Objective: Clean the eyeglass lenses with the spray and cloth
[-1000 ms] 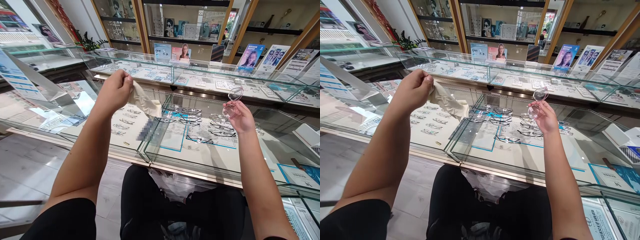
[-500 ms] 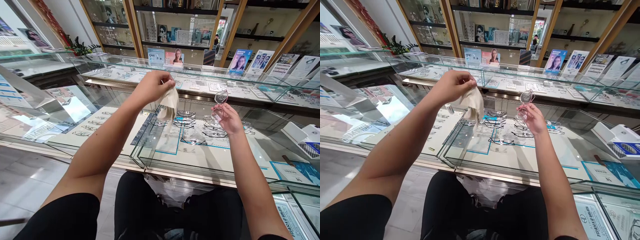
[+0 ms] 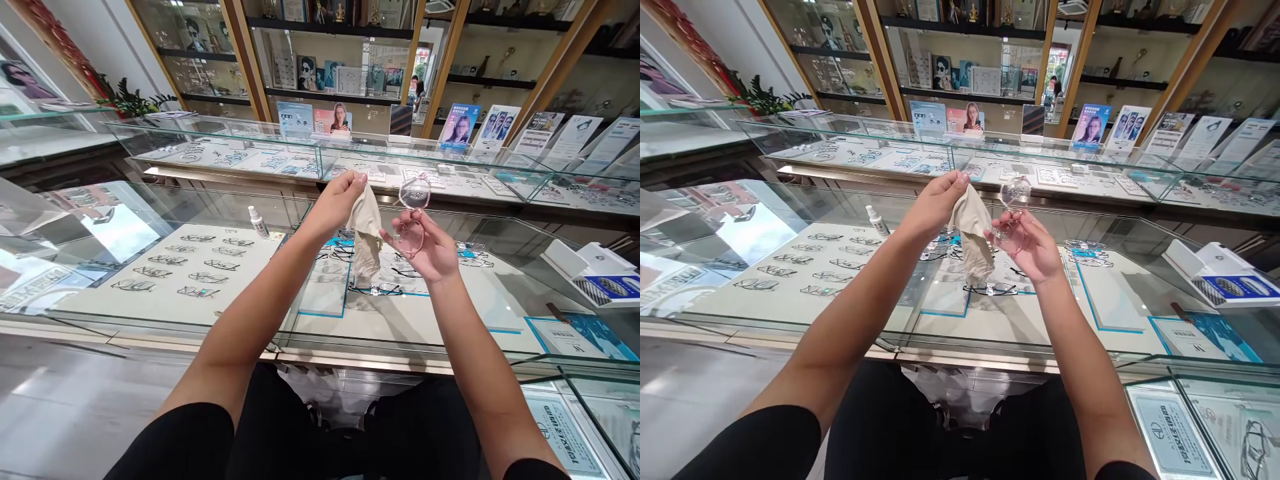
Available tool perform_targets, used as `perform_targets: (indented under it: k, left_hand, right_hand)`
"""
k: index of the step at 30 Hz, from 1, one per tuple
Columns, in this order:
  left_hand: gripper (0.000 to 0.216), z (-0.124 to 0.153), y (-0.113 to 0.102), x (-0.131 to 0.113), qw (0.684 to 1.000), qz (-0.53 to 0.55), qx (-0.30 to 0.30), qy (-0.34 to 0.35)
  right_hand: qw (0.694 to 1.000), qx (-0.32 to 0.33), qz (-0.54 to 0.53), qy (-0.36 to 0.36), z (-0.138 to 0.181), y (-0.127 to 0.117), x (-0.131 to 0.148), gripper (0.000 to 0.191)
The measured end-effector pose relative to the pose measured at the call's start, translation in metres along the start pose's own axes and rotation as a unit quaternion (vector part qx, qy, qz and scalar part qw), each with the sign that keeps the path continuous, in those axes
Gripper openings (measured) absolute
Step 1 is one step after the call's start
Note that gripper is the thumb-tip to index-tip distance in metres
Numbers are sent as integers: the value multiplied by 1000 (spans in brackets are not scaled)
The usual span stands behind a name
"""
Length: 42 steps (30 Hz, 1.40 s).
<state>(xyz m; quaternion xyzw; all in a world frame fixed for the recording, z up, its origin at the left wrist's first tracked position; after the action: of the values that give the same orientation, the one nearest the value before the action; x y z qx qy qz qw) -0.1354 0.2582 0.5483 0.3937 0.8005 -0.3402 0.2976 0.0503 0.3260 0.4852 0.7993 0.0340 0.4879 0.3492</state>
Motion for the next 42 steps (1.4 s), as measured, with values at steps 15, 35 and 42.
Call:
perform_targets:
  k: [15,35,42]
  left_hand:
    - [58,18,-3,19,978,205,-4,31]
    - [47,30,-20,41,988,139,69,-26]
    - [39,22,-28,47,988,147,1,46]
  right_hand:
    - [998,-5,39,41,-34,20,-17,21]
    - [996,-41,78,0,-27,2,-11,24]
    - [992,-64,108,-29,-22,1,-1,28]
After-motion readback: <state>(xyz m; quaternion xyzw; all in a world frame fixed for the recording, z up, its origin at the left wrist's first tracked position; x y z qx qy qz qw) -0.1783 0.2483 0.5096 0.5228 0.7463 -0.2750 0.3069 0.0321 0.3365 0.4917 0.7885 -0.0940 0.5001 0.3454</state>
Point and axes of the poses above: each hand's wrist, its own z-axis away from the middle knuckle, its own y-axis out of the palm, x = y × z, the point moved 4 cm from there along -z, towards the middle knuckle, and after that the axes turned 8 degrees about y, right-handed, at the moved point
